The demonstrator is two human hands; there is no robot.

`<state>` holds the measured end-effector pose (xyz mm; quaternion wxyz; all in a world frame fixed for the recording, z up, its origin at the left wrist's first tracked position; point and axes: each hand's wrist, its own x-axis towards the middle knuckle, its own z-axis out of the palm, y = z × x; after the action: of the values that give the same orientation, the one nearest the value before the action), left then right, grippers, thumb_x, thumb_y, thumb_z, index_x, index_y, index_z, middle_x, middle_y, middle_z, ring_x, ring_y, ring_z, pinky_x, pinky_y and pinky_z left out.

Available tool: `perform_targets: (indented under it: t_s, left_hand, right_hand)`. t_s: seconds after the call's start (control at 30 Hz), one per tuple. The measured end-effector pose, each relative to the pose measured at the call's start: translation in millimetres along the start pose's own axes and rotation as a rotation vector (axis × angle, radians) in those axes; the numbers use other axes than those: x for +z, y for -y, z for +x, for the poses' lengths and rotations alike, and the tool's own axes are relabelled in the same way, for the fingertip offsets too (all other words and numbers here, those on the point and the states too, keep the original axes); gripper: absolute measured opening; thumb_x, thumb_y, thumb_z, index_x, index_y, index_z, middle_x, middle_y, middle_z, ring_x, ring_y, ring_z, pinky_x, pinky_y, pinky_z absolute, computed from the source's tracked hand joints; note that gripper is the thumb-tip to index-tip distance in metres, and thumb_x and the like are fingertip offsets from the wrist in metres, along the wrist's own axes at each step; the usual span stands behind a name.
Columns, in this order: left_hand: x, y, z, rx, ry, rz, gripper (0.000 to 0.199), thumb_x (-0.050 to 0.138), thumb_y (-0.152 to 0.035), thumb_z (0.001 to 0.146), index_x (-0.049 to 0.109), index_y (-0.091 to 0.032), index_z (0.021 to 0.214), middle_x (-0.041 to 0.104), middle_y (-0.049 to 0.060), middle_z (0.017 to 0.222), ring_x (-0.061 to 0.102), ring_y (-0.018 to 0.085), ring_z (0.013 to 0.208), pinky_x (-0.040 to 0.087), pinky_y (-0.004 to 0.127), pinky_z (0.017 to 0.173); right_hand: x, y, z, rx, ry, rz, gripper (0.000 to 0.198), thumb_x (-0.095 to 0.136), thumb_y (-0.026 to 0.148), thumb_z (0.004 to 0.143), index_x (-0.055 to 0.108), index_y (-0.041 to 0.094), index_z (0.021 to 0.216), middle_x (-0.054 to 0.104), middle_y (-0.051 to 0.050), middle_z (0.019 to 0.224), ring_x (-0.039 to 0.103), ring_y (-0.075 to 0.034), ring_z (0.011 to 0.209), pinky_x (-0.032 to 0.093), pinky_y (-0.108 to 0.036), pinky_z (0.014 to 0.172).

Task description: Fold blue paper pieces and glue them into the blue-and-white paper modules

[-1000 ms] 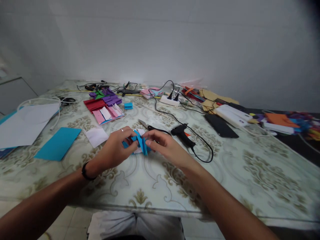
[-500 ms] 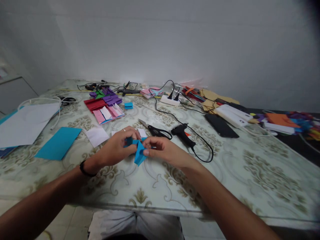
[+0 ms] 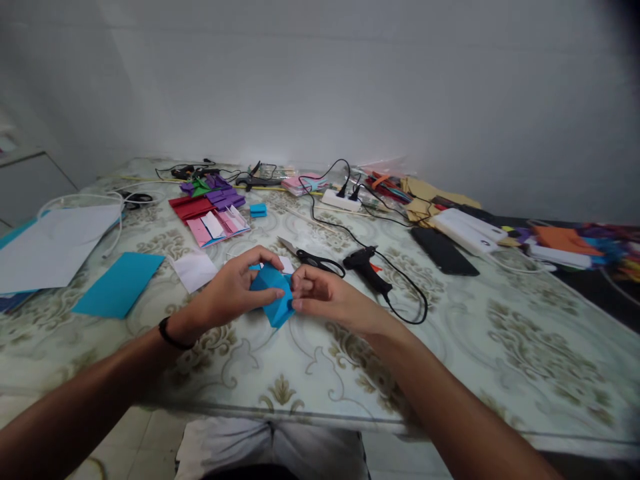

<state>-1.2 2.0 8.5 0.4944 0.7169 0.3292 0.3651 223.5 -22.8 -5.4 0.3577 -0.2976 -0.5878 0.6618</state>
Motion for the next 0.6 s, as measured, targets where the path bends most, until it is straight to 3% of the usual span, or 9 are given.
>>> perform_targets:
  t_s: [0.1, 0.17, 0.27, 0.33, 0.4, 0.5, 0.6]
  left_hand:
    - [-1.0, 5.1, 0.2, 0.051, -0.015, 0.041, 0.031, 0.078, -0.022, 0.081, 0.064, -0.021, 0.109, 0.065, 0.003, 0.100, 0.060, 0.014, 0.075, 0.050, 0.025, 0.063]
    - [-1.7, 6.1, 1.3, 0.135, -0.051, 0.098, 0.027, 0.078, -0.020, 0.080, 0.069, -0.021, 0.105, 0.065, 0.005, 0.103, 0.064, 0.018, 0.088, 0.054, 0.029, 0.075]
    - [-2.8, 4.6, 3.8, 0.218, -0.090, 0.159, 0.011, 0.077, -0.020, 0.080, 0.078, -0.022, 0.091, 0.066, 0.008, 0.105, 0.064, 0.024, 0.109, 0.053, 0.038, 0.096]
    - [-3.3, 3.2, 4.7, 0.201, -0.103, 0.158, 0.005, 0.077, -0.022, 0.082, 0.081, -0.023, 0.086, 0.067, 0.009, 0.109, 0.063, 0.026, 0.115, 0.051, 0.041, 0.102]
    - [-3.3, 2.6, 4.5, 0.171, -0.113, 0.142, 0.010, 0.082, -0.025, 0.080, 0.082, -0.024, 0.090, 0.066, 0.011, 0.118, 0.060, 0.029, 0.125, 0.053, 0.042, 0.102]
    - [-2.3, 3.2, 2.1, 0.115, -0.105, 0.120, 0.035, 0.090, -0.028, 0.072, 0.081, -0.025, 0.105, 0.056, 0.014, 0.138, 0.050, 0.035, 0.138, 0.060, 0.037, 0.087]
    - [-0.8, 2.3, -1.2, 0.101, -0.086, 0.151, 0.040, 0.088, -0.027, 0.075, 0.079, -0.027, 0.114, 0.043, 0.013, 0.154, 0.053, 0.035, 0.137, 0.062, 0.033, 0.076]
  right_hand:
    - [0.8, -3.6, 0.9, -0.025, 0.004, 0.025, 0.046, 0.090, 0.036, 0.075, 0.051, 0.023, 0.096, 0.054, 0.006, 0.082, 0.052, -0.010, 0.070, 0.044, -0.023, 0.067]
    - [1.1, -5.0, 1.5, -0.048, -0.011, 0.006, 0.045, 0.089, 0.034, 0.075, 0.051, 0.023, 0.096, 0.053, 0.006, 0.083, 0.052, -0.010, 0.070, 0.044, -0.022, 0.065]
    - [1.0, -4.3, 2.1, -0.094, -0.048, -0.073, 0.033, 0.084, 0.031, 0.078, 0.056, 0.022, 0.095, 0.054, 0.004, 0.083, 0.052, -0.010, 0.069, 0.043, -0.023, 0.064]
    - [0.5, -2.6, 2.3, -0.123, -0.080, -0.134, 0.023, 0.079, 0.028, 0.080, 0.060, 0.020, 0.091, 0.056, 0.002, 0.083, 0.053, -0.011, 0.070, 0.044, -0.024, 0.065]
    - [-0.1, -0.8, 2.4, -0.148, -0.143, -0.182, 0.018, 0.076, 0.025, 0.080, 0.062, 0.020, 0.090, 0.059, 0.001, 0.084, 0.055, -0.012, 0.074, 0.045, -0.026, 0.068]
    - [-0.2, 0.7, 2.7, -0.184, -0.246, -0.240, 0.019, 0.076, 0.023, 0.077, 0.064, 0.020, 0.092, 0.063, 0.000, 0.089, 0.059, -0.014, 0.079, 0.048, -0.028, 0.073]
    - [1.1, -0.2, 3.4, -0.220, -0.309, -0.291, 0.022, 0.077, 0.025, 0.078, 0.066, 0.020, 0.096, 0.067, -0.001, 0.094, 0.063, -0.016, 0.085, 0.050, -0.030, 0.078]
